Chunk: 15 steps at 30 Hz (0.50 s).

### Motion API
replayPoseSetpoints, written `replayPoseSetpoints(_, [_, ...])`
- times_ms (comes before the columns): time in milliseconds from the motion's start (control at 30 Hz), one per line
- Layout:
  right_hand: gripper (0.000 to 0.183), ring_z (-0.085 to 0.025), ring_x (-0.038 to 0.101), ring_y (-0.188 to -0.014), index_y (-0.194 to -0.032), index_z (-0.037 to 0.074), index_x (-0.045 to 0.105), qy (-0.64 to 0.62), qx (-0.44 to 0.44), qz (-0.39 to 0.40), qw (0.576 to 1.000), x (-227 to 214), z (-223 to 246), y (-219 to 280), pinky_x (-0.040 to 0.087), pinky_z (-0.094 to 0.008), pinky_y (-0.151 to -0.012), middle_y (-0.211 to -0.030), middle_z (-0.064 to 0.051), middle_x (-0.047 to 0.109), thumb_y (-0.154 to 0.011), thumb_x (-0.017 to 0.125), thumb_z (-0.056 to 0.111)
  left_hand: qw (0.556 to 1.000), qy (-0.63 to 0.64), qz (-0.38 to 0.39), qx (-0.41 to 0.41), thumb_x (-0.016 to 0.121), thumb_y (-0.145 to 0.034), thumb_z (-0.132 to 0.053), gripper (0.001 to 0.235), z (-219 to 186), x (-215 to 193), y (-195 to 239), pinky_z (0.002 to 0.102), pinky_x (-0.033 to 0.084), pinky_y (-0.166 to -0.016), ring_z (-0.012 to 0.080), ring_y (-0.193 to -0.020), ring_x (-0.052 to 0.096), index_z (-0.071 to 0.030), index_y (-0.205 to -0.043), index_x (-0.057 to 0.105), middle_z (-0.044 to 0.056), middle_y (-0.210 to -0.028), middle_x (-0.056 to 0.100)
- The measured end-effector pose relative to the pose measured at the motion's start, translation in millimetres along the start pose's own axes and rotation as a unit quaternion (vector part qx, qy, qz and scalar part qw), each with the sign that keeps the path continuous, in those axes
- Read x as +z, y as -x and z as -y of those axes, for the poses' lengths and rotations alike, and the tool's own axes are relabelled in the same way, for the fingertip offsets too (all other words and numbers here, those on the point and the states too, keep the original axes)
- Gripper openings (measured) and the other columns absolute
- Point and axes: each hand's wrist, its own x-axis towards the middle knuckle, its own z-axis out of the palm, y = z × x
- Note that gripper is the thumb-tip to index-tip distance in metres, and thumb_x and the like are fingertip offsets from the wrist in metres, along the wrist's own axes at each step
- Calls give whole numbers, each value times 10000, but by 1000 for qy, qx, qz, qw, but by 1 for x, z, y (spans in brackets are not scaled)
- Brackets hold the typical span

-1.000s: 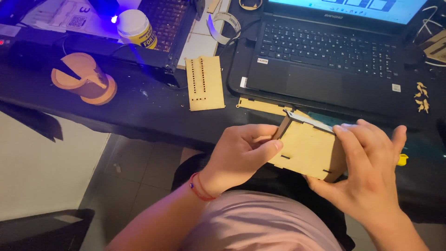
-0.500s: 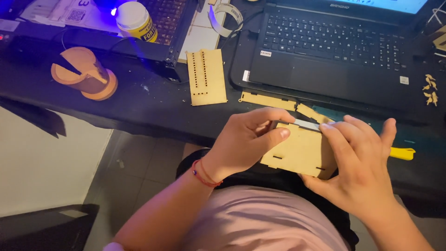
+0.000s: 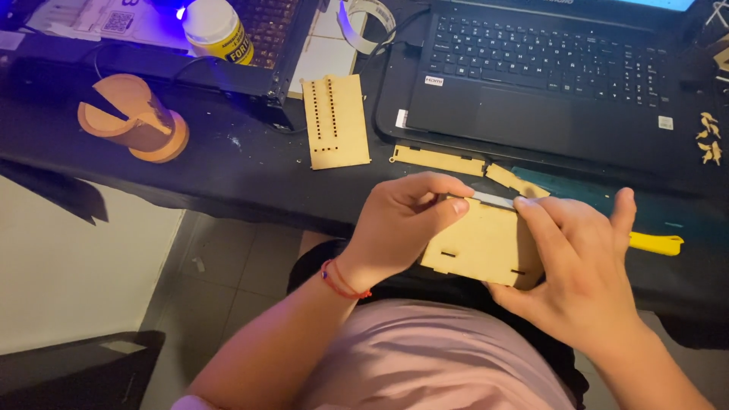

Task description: Assembling a small laser-cut wooden box by fitting interlocking pieces together.

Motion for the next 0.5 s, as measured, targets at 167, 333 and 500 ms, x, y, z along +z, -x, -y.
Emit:
replayPoseSetpoints(167, [924, -393, 562, -1145, -1378, 42, 525, 6, -10, 3, 1000, 14, -5, -4, 139, -749, -1157, -1239, -202, 546, -603, 804, 460, 1000, 2, 15, 3, 683, -889, -160, 84, 17, -5, -14, 227, 257, -531, 46, -545, 300, -132, -894, 762, -100, -553, 358])
replayPoseSetpoints(333, [964, -370, 543, -1163, -1402, 67, 490, -28, -6, 37, 999, 33, -15, -16, 95, -734, -1160, -1268, -157, 551, -583, 811, 461, 997, -65, -2, -50, 683, -871, -184, 97, 19, -11, -28, 227, 311, -556, 74, -527, 297, -145, -868, 772, -89, -499, 280])
replayPoseSetpoints(500, [1038, -332, 491, -1231, -1392, 67, 467, -76, -6, 125, 989, 32, -22, -28, 118, -695, -1148, -1256, -143, 557, -521, 874, 459, 986, -158, 15, -44, 638, -882, -269, 193, 23, -20, -31, 242, 353, -581, 68, -574, 398, -151, -889, 791, -91, -535, 420])
